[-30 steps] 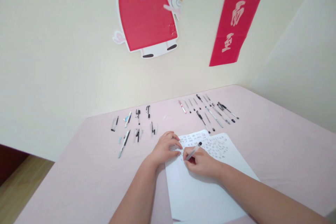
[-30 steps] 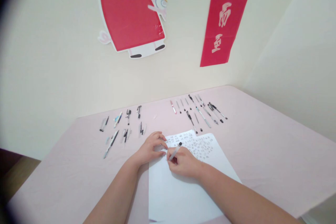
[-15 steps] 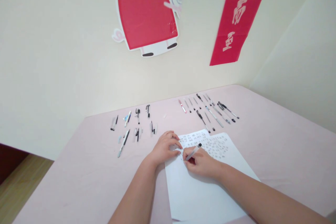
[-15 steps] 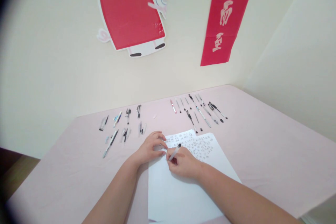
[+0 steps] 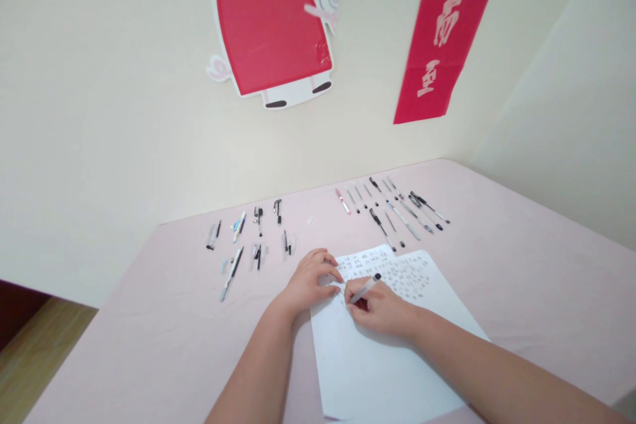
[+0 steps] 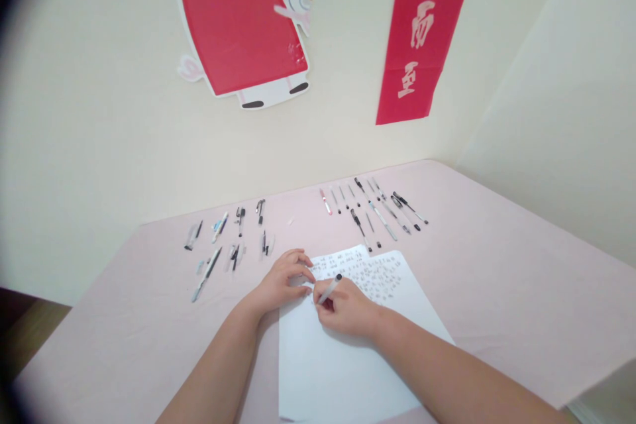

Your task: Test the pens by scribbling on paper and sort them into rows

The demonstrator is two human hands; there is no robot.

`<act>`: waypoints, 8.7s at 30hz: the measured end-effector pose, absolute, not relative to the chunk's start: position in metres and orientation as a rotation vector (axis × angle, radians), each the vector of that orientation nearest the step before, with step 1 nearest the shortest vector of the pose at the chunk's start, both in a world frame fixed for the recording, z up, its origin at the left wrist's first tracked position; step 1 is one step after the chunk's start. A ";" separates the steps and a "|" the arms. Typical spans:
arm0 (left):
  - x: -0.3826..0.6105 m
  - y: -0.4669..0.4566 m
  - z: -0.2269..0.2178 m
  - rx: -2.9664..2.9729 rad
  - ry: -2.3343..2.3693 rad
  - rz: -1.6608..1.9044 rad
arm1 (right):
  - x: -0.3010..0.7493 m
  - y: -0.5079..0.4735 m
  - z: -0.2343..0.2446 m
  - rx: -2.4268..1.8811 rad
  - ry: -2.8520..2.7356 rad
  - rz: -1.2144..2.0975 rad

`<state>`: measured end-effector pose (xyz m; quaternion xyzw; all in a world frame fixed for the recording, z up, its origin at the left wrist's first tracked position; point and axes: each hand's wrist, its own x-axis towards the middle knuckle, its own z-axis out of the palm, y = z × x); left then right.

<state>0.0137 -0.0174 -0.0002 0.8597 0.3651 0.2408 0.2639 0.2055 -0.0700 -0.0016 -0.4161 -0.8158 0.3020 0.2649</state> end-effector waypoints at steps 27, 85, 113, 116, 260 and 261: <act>0.014 -0.017 0.000 2.324 0.985 0.638 | 0.208 -0.069 -0.005 -1.075 -2.203 0.838; 0.032 0.084 0.004 2.055 2.028 0.691 | 0.219 -0.049 0.007 -1.107 -1.443 1.131; 0.030 0.011 -0.001 2.034 1.320 0.918 | 0.220 -0.040 0.002 -1.223 -0.993 1.276; 0.029 0.011 0.000 2.093 1.283 0.921 | 0.220 -0.040 0.001 -1.222 -1.020 1.255; -0.038 0.030 -0.007 2.033 2.063 0.749 | 0.232 -0.037 0.015 -1.516 -2.250 0.632; -0.037 0.030 -0.007 2.027 2.051 0.755 | 0.232 -0.037 0.015 -1.515 -2.252 0.634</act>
